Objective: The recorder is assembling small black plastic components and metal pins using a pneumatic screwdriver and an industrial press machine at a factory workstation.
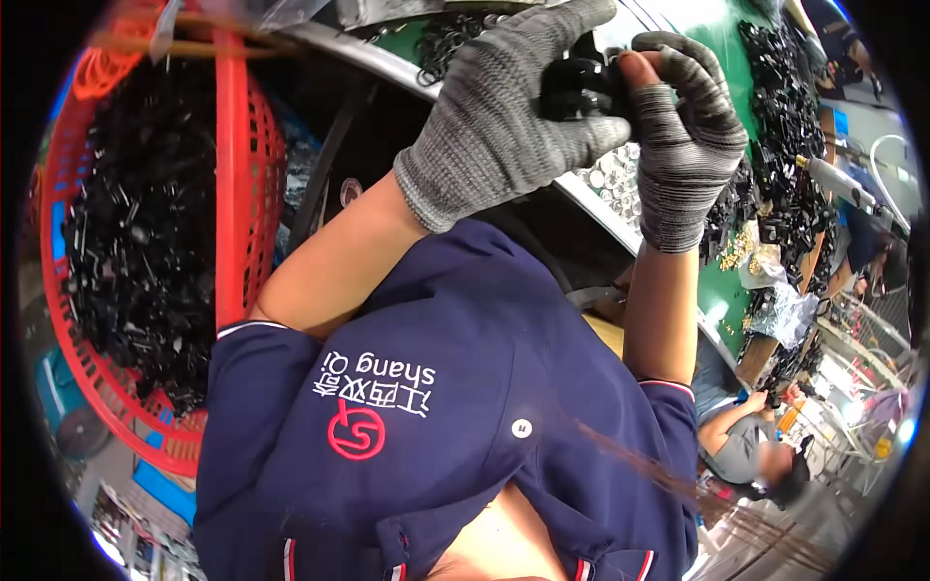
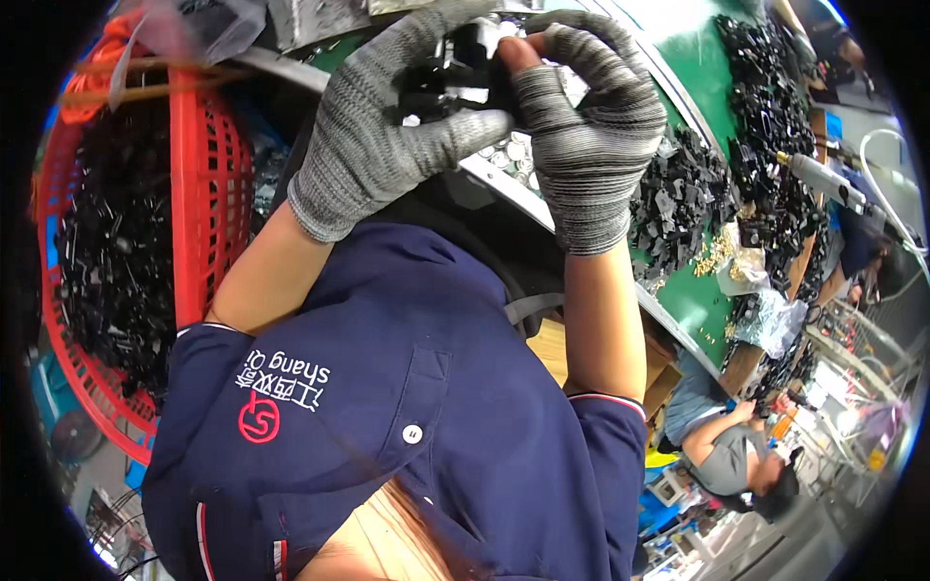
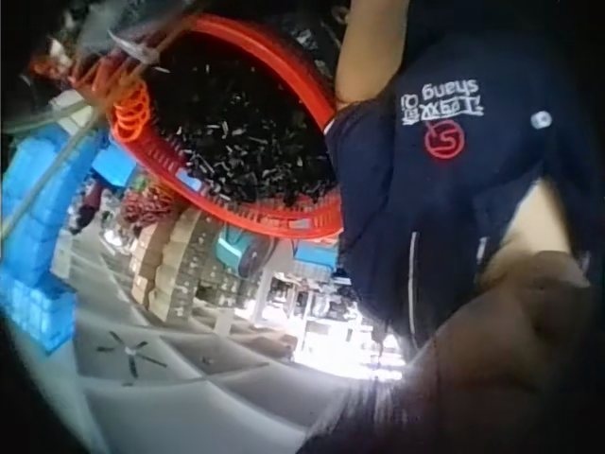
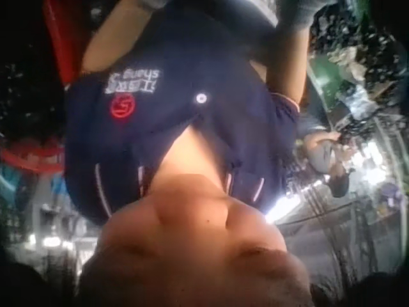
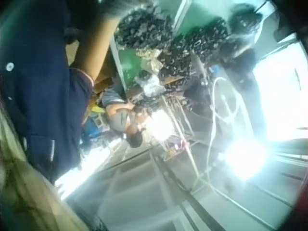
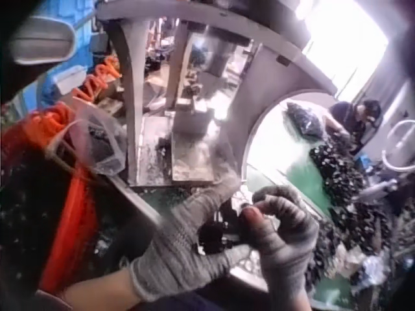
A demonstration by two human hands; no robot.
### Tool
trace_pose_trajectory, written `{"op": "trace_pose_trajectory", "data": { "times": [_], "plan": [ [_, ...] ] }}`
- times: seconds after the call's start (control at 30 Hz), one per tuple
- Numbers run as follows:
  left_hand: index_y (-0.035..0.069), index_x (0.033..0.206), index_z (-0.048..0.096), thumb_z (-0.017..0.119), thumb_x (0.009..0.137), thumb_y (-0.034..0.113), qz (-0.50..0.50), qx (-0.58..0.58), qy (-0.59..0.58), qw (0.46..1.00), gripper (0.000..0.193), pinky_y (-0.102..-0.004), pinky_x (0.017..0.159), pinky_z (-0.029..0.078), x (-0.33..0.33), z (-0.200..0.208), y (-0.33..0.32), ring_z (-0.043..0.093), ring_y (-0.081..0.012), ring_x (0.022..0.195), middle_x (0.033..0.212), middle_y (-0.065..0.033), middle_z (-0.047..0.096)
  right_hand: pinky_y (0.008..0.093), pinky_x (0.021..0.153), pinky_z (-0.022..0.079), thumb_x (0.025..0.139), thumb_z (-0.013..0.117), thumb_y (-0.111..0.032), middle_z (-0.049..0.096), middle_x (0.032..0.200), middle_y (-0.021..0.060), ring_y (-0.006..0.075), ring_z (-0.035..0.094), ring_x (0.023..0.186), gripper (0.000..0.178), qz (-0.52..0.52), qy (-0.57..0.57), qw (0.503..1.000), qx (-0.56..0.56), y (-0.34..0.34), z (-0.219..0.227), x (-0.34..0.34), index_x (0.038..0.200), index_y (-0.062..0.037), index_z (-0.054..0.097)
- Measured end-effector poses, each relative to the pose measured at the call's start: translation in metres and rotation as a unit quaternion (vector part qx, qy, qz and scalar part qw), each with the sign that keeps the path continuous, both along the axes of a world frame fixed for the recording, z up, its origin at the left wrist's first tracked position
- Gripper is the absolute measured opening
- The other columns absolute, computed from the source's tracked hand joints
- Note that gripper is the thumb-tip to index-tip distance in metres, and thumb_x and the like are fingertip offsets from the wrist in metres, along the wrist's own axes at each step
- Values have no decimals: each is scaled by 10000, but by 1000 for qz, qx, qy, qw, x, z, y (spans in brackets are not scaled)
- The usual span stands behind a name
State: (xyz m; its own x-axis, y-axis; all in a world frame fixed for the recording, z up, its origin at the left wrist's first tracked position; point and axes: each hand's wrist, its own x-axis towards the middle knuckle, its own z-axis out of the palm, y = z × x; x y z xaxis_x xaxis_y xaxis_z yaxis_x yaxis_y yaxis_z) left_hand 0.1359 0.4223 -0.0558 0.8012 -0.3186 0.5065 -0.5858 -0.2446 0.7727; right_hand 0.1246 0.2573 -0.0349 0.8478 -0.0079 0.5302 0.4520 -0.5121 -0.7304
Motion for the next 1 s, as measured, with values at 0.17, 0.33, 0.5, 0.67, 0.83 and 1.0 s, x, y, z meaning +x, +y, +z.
{"op": "trace_pose_trajectory", "data": {
  "times": [0.17, 0.33, 0.5, 0.67, 0.83, 1.0],
  "plan": [
    [-18, 1322, 460, 781, 704, 135, -23, -139, 75, 987, 713, -341, 898, 494, -4, 5, 13, 590, -275, 1080, 1195, -197, 568, 251, 742, 479, 741, 777, -54, 646, 880, 62, 143, 597, 818, 150, 24, -16, 997, 65, 16, 1, -1, 821, 15, 671],
    [65, 1329, 487, 772, 686, 70, 1, -100, 56, 993, 703, -324, 955, 455, 0, -8, 11, 566, -214, 1104, 1222, -98, 581, 270, 769, 484, 742, 763, -39, 639, 953, 73, 151, 596, 860, 140, 22, -89, 993, -78, 12, -3, 4, 834, 7, 669],
    [57, 1334, 480, 762, 672, 57, -31, -83, -13, 996, 719, -355, 970, 437, 12, -5, 6, 550, -285, 1126, 1230, -129, 569, 294, 810, 479, 743, 750, -32, 628, 1013, 78, 154, 590, 903, 155, 34, 110, 986, 122, 2, 3, 0, 873, -11, 668],
    [50, 1364, 439, 756, 677, 50, -64, -45, -15, 997, 756, -364, 979, 427, 26, -1, 6, 530, -313, 1153, 1260, -143, 545, 280, 806, 461, 741, 755, -70, 629, 1004, 78, 141, 581, 879, 215, 84, 262, 869, 412, 3, 11, 15, 927, -15, 662],
    [57, 1384, 408, 759, 677, 51, -50, -37, -5, 998, 790, -368, 991, 416, 31, -9, -1, 524, -322, 1164, 1287, -155, 525, 264, 764, 452, 749, 754, -111, 624, 974, 71, 124, 566, 847, 247, 125, 313, 878, 341, -19, -1, 30, 947, -5, 651],
    [58, 1384, 403, 757, 699, 62, -35, -7, 48, 998, 771, -358, 977, 432, 35, -14, -8, 546, -290, 1153, 1273, -158, 538, 272, 714, 450, 767, 749, -202, 612, 840, 74, 123, 560, 776, 294, 78, 311, 920, 228, -26, -9, 40, 979, -21, 657]
  ]
}}
